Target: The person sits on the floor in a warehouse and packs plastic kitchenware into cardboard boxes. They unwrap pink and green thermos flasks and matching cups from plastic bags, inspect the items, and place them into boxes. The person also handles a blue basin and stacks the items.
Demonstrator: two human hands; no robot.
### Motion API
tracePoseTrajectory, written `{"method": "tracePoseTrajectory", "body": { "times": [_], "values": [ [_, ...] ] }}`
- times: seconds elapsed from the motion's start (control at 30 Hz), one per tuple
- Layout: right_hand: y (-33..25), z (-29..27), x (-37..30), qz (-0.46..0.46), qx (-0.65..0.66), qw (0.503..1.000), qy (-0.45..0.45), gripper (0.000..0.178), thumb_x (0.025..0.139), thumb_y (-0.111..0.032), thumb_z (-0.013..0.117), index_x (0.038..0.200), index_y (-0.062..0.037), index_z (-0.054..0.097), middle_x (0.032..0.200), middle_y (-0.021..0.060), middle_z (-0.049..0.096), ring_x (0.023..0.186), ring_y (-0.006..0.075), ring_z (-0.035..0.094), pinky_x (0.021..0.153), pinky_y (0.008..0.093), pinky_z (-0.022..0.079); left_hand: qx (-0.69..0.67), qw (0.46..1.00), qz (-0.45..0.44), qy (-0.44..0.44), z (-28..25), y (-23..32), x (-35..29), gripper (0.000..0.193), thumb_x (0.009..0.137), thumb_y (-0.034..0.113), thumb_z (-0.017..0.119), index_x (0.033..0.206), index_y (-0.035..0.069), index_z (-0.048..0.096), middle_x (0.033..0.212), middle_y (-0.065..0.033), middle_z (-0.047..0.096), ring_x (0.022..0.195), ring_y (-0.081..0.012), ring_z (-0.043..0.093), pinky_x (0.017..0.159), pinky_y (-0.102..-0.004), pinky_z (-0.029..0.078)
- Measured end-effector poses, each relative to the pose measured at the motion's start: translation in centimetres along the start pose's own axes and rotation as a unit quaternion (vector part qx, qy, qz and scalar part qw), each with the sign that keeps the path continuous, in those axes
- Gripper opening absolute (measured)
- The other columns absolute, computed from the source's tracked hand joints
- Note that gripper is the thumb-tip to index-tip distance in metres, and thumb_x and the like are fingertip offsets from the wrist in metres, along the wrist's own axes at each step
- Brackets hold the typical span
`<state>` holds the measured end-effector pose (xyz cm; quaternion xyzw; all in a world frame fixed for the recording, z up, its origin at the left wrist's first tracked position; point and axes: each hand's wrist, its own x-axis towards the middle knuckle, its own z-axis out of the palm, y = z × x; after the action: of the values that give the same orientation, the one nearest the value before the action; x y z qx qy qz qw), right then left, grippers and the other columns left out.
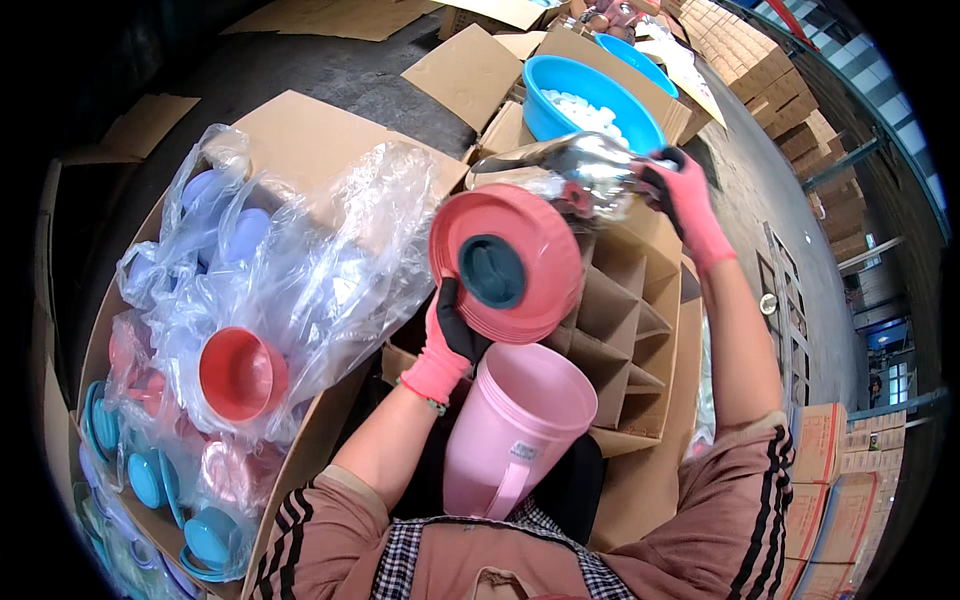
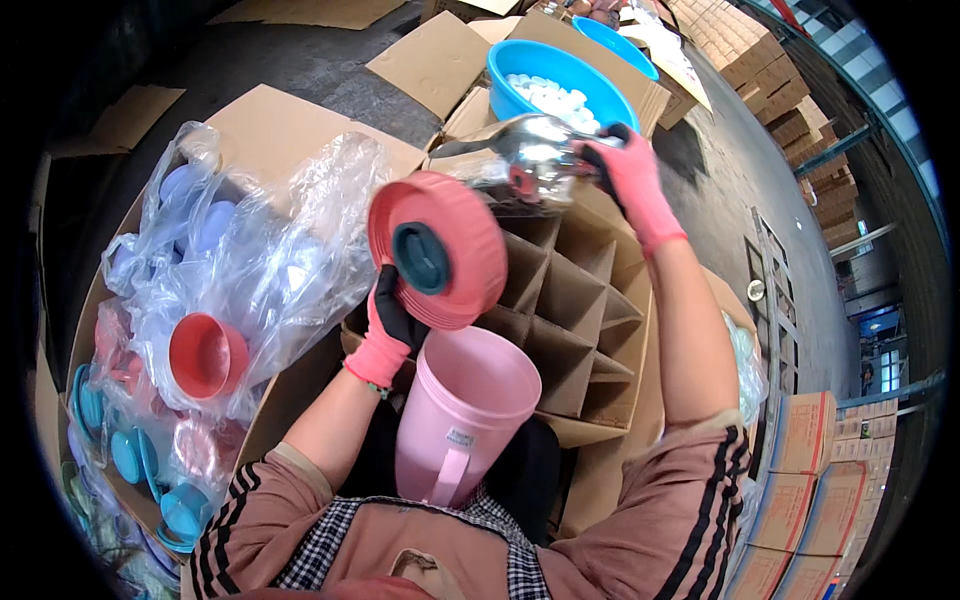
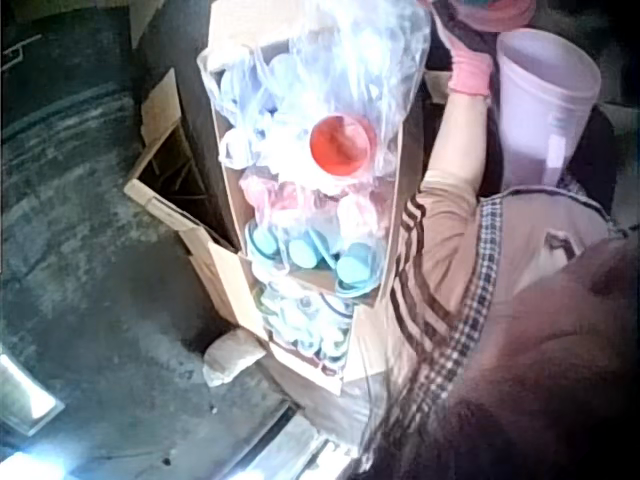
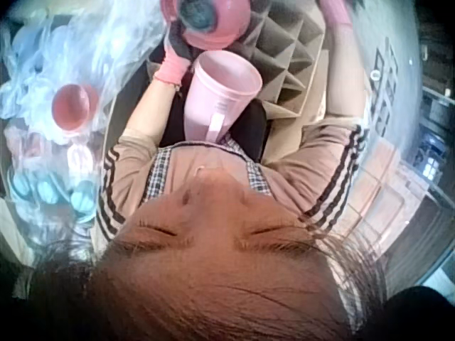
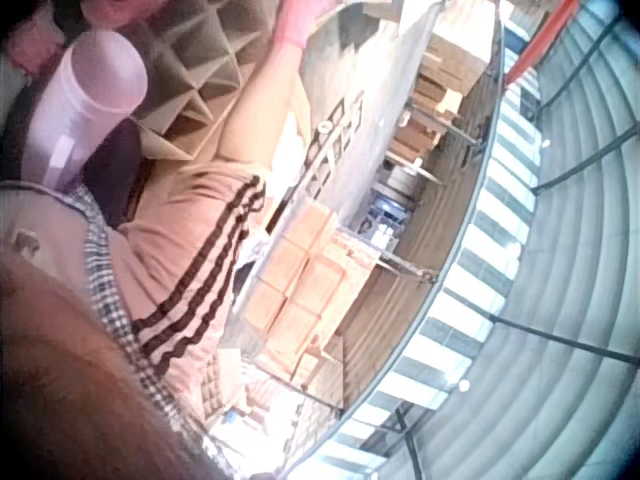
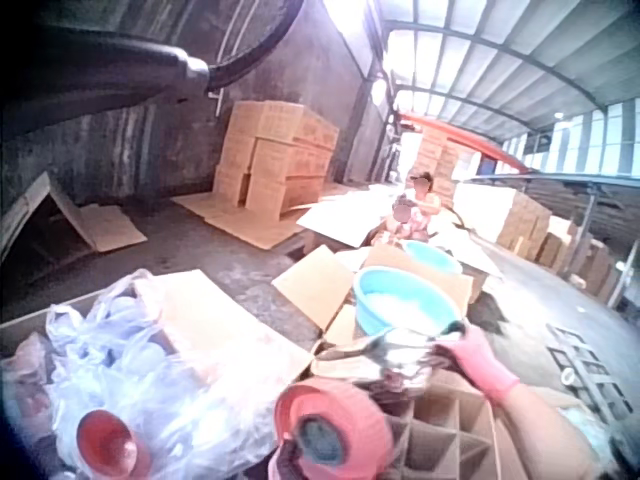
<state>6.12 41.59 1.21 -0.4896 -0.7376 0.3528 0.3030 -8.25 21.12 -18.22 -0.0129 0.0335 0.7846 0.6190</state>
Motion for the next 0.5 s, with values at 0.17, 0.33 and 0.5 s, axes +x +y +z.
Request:
{"method": "tracePoseTrajectory", "body": {
  "times": [0.17, 0.33, 0.5],
  "values": [
    [6.1, -7.2, -10.0, 0.081, 0.261, 0.961, 0.049, 0.023, 0.079, -0.026, 0.054, 0.078, -0.0034, 0.052, 0.06, 0.0074, 0.055, 0.045, 0.0136, 0.049, 0.04, 0.0216, 0.037, 0.075, 0.98, -0.055, -0.176, 0.9, 0.3, -1.7, 0.028, 0.089, 0.024, 0.037, 0.105, 0.002, 0.045, 0.127, -0.0219, 0.037, 0.118, -0.0365, 0.036, 0.101, -0.0446, 0.028],
    [9.3, -1.9, -19.7, 0.094, 0.481, 0.871, 0.044, 0.024, 0.082, -0.027, 0.049, 0.091, -0.0041, 0.051, 0.081, 0.0121, 0.06, 0.063, 0.0168, 0.057, 0.05, 0.0233, 0.043, -0.005, 0.968, -0.025, -0.249, 1.7, -2.0, -0.7, 0.029, 0.088, 0.024, 0.041, 0.099, -0.001, 0.049, 0.118, -0.0206, 0.044, 0.101, -0.0325, 0.048, 0.092, -0.0398, 0.034],
    [10.5, 2.3, -22.3, -0.061, 0.352, 0.934, -0.015, 0.079, 0.063, -0.007, 0.072, 0.129, -0.0044, 0.029, 0.109, 0.006, 0.049, 0.097, 0.015, 0.051, 0.084, 0.0269, 0.041, 0.031, 0.975, 0.018, -0.218, 4.0, -0.8, 0.1, 0.031, 0.086, 0.025, 0.043, 0.097, -0.003, 0.05, 0.107, -0.0189, 0.048, 0.094, -0.0301, 0.049, 0.086, -0.0375, 0.036]
  ]
}}
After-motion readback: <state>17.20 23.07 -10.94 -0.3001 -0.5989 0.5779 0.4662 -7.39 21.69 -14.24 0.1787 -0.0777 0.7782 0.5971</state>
